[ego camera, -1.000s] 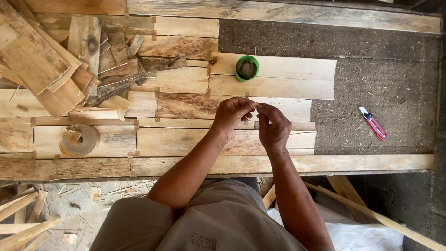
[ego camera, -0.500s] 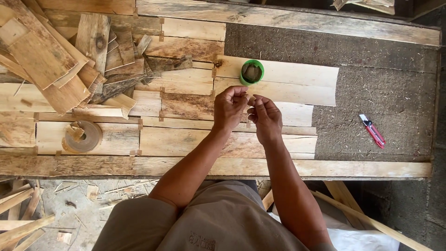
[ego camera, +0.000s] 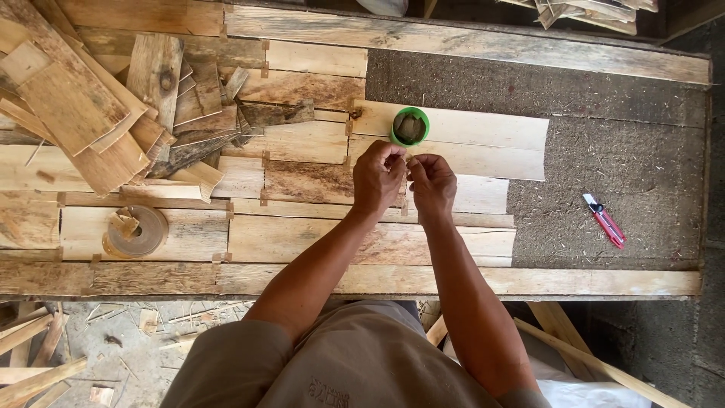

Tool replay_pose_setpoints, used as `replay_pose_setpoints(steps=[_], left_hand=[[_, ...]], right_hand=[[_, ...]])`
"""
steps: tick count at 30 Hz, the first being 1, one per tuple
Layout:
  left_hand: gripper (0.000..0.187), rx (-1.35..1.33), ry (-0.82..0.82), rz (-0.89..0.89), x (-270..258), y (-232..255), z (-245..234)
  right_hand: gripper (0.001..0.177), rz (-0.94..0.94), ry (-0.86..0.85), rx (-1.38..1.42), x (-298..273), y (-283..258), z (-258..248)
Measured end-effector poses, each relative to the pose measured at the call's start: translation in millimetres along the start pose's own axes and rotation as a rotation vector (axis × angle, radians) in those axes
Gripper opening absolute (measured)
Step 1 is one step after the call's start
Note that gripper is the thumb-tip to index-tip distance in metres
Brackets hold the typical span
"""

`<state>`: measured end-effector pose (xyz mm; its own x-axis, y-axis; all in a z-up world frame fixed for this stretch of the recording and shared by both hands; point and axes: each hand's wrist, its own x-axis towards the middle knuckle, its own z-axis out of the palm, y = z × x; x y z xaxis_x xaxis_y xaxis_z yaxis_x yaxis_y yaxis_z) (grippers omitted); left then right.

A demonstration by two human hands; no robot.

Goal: Apply green tape to mark measurements on thin wooden planks and use a utility knife to score or cut them.

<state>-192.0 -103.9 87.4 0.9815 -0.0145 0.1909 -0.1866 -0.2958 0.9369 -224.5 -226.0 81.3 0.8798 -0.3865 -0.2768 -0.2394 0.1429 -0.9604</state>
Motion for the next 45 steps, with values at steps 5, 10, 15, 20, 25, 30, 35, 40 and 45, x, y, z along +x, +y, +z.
replay_pose_setpoints(steps=[5,10,15,20,25,30,35,40,45], left_hand=[[0.009,0.040,0.023,-0.041,18.1,-19.3,20.6],[0.024,0.045,0.072,-0.064,40.3,-22.1,34.3],[0.039,0.084,0.072,-0.133,49.4,-28.7,43.4],[0.040,0.085,0.168,-0.029,43.2,-51.5,56.8],[0.042,0.091,0.275,-0.094,38.4,-64.0,61.7],[0.085,0.098,0.191,-0.522,42.5,-74.2,74.2],[0.089,0.028,0.208,-0.625,47.7,-81.3,85.1],[0.089,-0.022,0.198,-0.734,54.2,-62.4,81.4],[0.090,0.038,0.232,-0.716,51.7,-69.7,86.4]], right_hand=[[0.004,-0.128,0.074,-0.290,33.5,0.4,2.5],[0.007,-0.180,0.094,-0.499,59.5,-11.2,8.1],[0.020,-0.294,0.094,-0.705,82.6,-5.1,6.3],[0.028,-0.256,0.098,-0.869,97.5,1.3,8.0],[0.034,-0.203,0.085,-0.938,101.8,6.1,7.2],[0.035,-0.129,0.102,-0.941,98.8,-2.9,12.4],[0.032,-0.137,0.097,-0.919,96.8,-3.9,13.5],[0.030,-0.175,0.087,-0.905,96.0,-3.1,10.0],[0.030,-0.276,0.107,-0.911,95.2,4.2,-0.1]])
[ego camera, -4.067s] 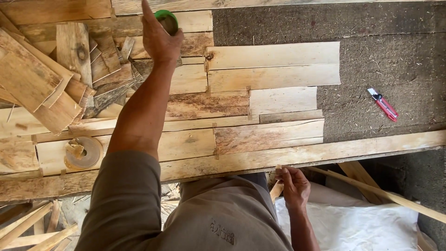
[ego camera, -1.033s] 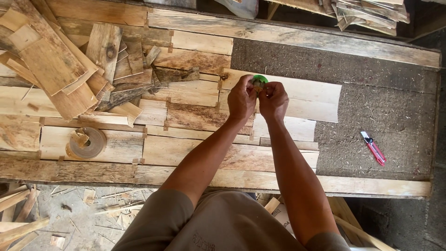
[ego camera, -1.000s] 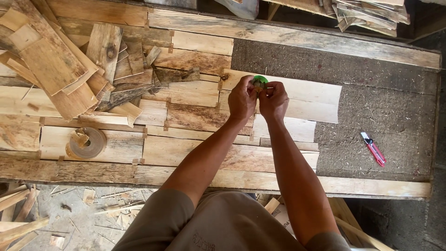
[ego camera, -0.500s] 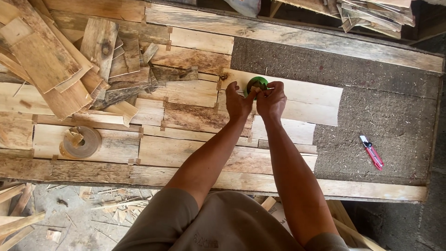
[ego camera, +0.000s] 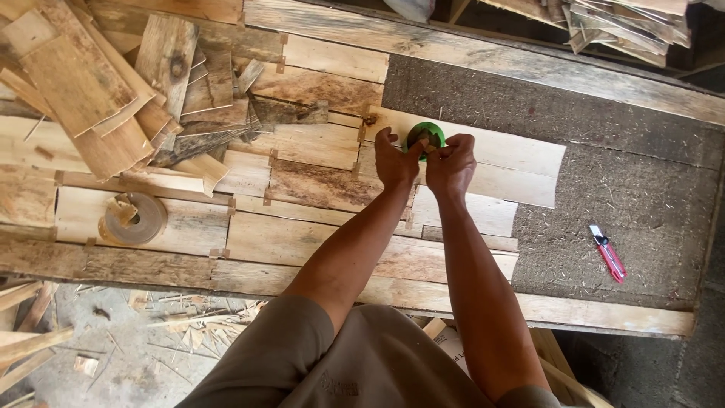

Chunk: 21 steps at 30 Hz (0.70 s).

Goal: Apply green tape to mark measurements on thin wooden planks and use a utility knife to score or cut them.

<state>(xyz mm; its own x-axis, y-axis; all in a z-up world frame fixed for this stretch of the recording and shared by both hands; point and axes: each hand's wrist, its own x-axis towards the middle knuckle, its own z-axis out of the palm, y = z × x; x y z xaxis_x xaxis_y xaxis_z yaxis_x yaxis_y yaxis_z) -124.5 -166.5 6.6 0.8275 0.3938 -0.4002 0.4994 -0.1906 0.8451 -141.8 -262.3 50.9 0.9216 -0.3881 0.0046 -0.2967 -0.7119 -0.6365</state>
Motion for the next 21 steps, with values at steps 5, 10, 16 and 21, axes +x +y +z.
replay_pose_setpoints(steps=[5,10,16,21], left_hand=[[0.091,-0.017,-0.006,0.007,-3.7,1.1,-1.2],[0.089,-0.135,-0.062,-0.003,-1.7,-6.6,-1.2],[0.104,-0.119,-0.128,0.027,-2.6,-8.0,-2.1],[0.103,-0.028,-0.074,-0.063,4.0,-11.7,5.2]], right_hand=[[0.032,0.128,0.051,0.183,-0.4,11.5,0.5],[0.036,0.138,0.106,0.401,0.9,14.9,-3.1],[0.040,0.056,0.040,0.248,-1.1,1.9,-4.9],[0.040,-0.067,0.044,0.058,0.6,7.5,-1.9]])
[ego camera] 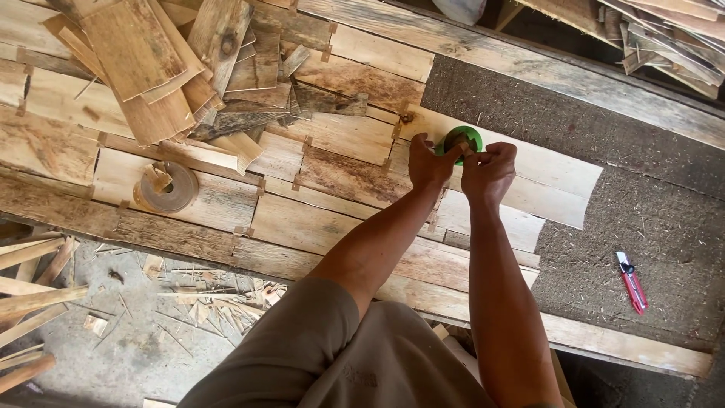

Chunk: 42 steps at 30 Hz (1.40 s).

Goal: Apply green tape to mark measurements on thin wooden planks and use a utility knife to score or cut them.

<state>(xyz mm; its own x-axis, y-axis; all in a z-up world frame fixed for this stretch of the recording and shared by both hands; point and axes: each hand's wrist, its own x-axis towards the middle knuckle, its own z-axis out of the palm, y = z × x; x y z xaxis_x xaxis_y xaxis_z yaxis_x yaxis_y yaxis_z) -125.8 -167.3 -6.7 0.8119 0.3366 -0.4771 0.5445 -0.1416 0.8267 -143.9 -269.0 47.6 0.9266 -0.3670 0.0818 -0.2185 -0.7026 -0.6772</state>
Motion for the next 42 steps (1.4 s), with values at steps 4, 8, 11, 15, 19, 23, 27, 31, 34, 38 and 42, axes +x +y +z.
replay_pose_setpoints(steps=[4,8,11,15,19,23,27,31,34,38,42], left_hand=[[0.100,0.000,0.016,0.012,0.2,1.7,0.8],[0.079,-0.031,0.097,0.186,-6.5,4.5,-6.0],[0.055,-0.021,0.183,0.460,-5.8,2.9,-11.6],[0.038,-0.004,0.005,0.620,-12.0,31.4,-35.4],[0.045,-0.068,-0.226,0.443,-0.5,36.2,-38.3],[0.045,-0.065,-0.314,0.374,0.6,38.5,-39.6],[0.039,0.121,-0.263,0.415,-4.8,40.8,-40.0],[0.038,0.244,-0.179,0.498,-2.6,28.4,-30.8],[0.041,0.284,-0.080,0.623,-3.5,24.0,-25.9],[0.044,0.268,-0.037,0.683,-5.4,21.0,-25.9],[0.047,0.235,-0.009,0.719,-2.1,19.2,-22.5]], right_hand=[[0.036,-0.076,0.055,-0.012,-5.3,3.7,-7.3],[0.033,-0.085,0.044,0.130,-6.8,-7.5,-25.3],[0.033,-0.113,-0.036,0.246,-3.5,-1.5,-26.9],[0.034,-0.178,-0.145,0.374,1.1,1.3,-26.7],[0.034,-0.146,-0.186,0.379,3.2,-3.0,-24.1],[0.034,-0.068,-0.199,0.294,2.4,-10.9,-23.8],[0.030,0.003,-0.154,0.164,-3.0,-24.8,-24.8],[0.026,-0.019,-0.055,-0.023,-14.9,-14.1,-17.2],[0.031,-0.096,-0.009,-0.255,-28.2,-3.7,-9.3],[0.056,-0.164,-0.085,-0.501,-42.2,-21.6,-6.2],[0.066,-0.154,-0.203,-0.509,-47.3,-31.3,-7.4]])
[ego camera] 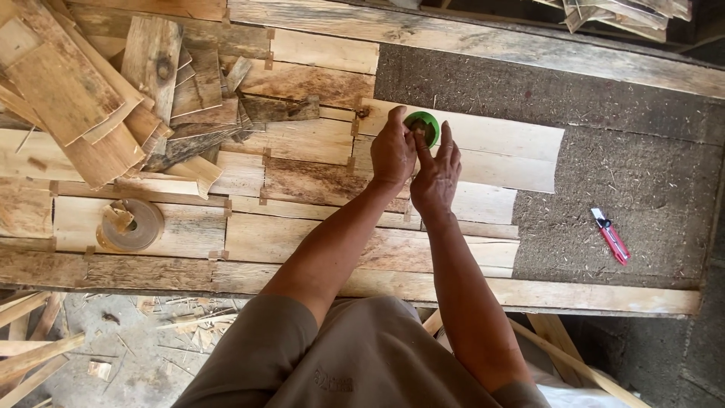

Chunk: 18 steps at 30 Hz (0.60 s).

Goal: Apply green tape to mark measurements on thin wooden planks and use a utility knife to score or cut them.

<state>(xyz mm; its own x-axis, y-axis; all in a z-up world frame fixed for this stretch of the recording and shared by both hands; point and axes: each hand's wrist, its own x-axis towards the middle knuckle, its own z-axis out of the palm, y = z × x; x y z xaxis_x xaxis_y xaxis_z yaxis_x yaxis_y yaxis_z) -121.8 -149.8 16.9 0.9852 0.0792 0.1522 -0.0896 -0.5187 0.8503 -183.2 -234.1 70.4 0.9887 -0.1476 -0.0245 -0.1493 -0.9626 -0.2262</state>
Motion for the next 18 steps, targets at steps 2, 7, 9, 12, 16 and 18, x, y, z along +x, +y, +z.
replay_pose_setpoints(steps=[2,7,9,12,16,18], left_hand=[[0.048,0.006,-0.009,0.011,0.0,-1.7,-0.5],[0.046,0.026,-0.019,0.069,1.8,-2.0,-1.1],[0.046,0.001,-0.039,0.054,2.9,-0.3,-3.4],[0.046,-0.062,-0.084,-0.037,2.6,-10.0,0.9],[0.044,-0.167,-0.072,-0.093,-7.7,-8.5,-12.8],[0.044,-0.362,-0.051,-0.171,-11.2,0.7,-28.9]], right_hand=[[0.068,-0.016,-0.002,-0.013,-2.4,4.9,6.8],[0.068,-0.054,0.009,-0.066,-1.5,6.5,7.1],[0.068,-0.035,-0.004,-0.083,0.4,0.7,1.0],[0.068,-0.009,-0.023,-0.079,1.8,-1.3,0.1],[0.069,-0.005,0.051,-0.089,0.3,17.1,17.9],[0.051,-0.029,0.213,0.091,-2.0,29.8,22.9]])
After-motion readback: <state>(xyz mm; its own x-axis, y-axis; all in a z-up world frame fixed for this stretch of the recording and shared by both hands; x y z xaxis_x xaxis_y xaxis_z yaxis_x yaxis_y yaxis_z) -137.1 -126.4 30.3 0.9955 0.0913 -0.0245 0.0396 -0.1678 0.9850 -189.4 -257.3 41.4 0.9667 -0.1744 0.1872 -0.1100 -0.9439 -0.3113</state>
